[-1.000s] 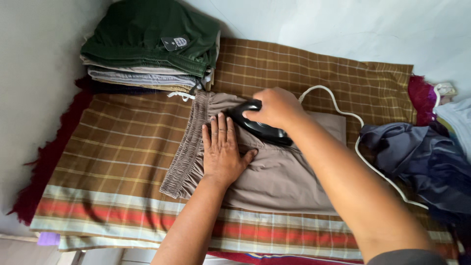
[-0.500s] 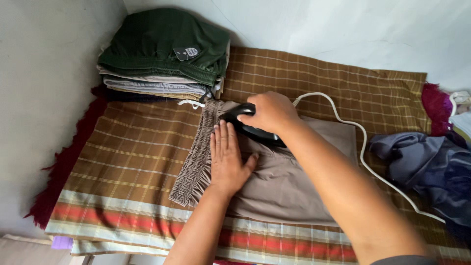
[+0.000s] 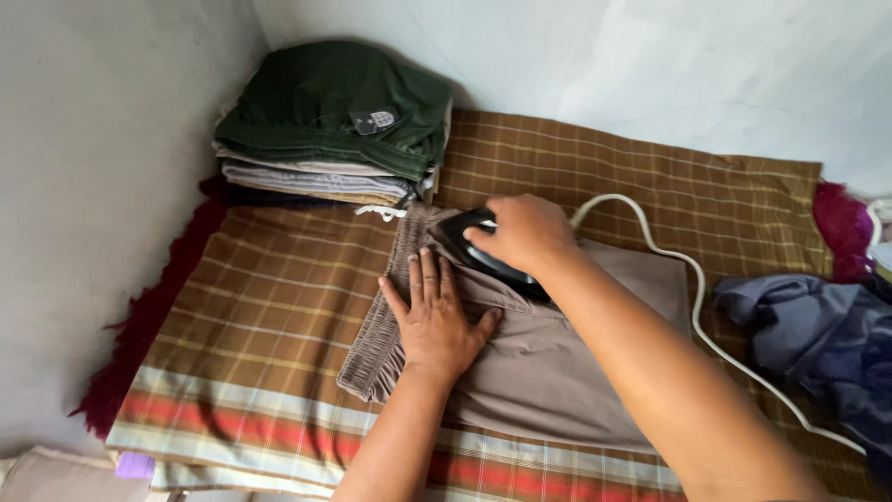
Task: The person irons a pair of green shorts on a plaid-covered table, then places them on a stack of folded clothes. Next, they unfold and iron a pair of brown shorts, smoothing the fabric with the iron.
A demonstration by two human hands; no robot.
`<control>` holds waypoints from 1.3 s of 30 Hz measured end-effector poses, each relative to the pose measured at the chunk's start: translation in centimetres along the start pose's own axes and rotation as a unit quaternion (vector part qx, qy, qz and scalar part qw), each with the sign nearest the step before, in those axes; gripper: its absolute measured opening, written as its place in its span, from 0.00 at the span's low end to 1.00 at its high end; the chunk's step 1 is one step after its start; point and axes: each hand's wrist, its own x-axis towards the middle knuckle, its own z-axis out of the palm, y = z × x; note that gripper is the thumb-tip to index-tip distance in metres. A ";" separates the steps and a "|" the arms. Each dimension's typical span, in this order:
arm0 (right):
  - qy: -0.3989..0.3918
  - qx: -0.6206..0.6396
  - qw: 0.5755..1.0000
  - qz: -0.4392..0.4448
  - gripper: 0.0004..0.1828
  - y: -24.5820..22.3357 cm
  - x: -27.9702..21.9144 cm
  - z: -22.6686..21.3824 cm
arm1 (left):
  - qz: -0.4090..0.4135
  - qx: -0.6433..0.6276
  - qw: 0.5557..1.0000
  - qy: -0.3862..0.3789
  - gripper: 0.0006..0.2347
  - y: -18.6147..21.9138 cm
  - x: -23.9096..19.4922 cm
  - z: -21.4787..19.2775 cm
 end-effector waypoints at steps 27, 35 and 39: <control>-0.008 0.045 0.995 -0.094 0.19 -0.6 -0.3 -0.4 | -0.019 -0.093 0.974 0.204 0.45 -2.4 2.2 4.2; 0.020 0.011 0.996 -0.088 0.23 -3.0 0.7 -0.1 | -0.046 -0.029 0.986 0.158 0.44 -1.8 2.6 4.6; 0.025 0.021 0.997 -0.063 0.22 -4.1 2.4 1.1 | -0.052 -0.023 0.989 0.138 0.44 -1.7 2.6 4.6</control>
